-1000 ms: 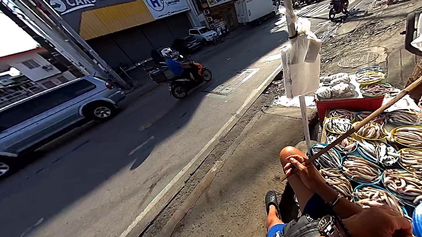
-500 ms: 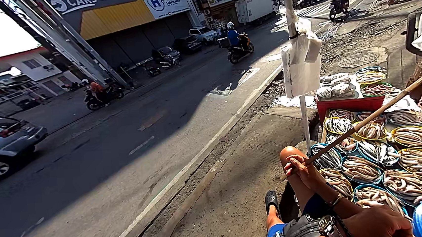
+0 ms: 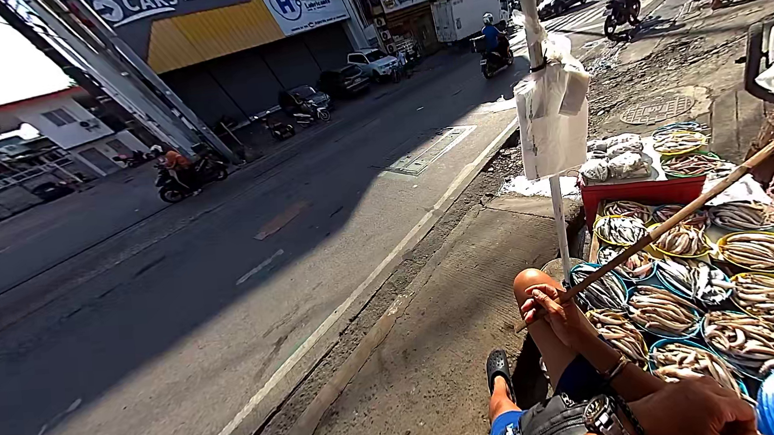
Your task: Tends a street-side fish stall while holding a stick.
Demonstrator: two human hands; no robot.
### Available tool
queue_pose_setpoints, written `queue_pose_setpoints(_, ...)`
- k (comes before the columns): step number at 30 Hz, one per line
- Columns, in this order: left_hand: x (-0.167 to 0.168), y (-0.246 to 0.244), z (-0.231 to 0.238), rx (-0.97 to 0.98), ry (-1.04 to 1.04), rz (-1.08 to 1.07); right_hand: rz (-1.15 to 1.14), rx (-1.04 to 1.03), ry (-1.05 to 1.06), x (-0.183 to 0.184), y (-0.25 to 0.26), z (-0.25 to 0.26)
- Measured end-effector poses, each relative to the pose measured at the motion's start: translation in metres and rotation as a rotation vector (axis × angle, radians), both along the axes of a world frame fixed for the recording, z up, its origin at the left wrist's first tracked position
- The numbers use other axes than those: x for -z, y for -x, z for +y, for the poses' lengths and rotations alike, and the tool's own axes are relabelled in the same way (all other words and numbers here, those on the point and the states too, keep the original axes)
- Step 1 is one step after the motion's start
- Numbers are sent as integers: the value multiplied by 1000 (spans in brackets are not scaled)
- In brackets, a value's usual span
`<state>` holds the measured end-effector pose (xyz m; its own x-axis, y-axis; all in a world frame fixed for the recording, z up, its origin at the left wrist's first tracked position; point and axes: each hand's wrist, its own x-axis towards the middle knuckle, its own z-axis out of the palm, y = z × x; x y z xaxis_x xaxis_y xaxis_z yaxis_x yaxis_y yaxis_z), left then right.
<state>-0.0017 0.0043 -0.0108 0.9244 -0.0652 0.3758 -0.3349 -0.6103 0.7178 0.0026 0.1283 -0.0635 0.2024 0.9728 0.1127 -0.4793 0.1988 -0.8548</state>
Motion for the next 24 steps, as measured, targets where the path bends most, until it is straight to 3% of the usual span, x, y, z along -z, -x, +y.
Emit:
queue_pose_setpoints(8, -6, 2, 1, -29, -65, 31, -20, 3, -1, -1, 0, 0)
queue_pose_setpoints(24, -3, 2, 0, 0, 4, 6, 2, -2, -7, 2, 0, 1)
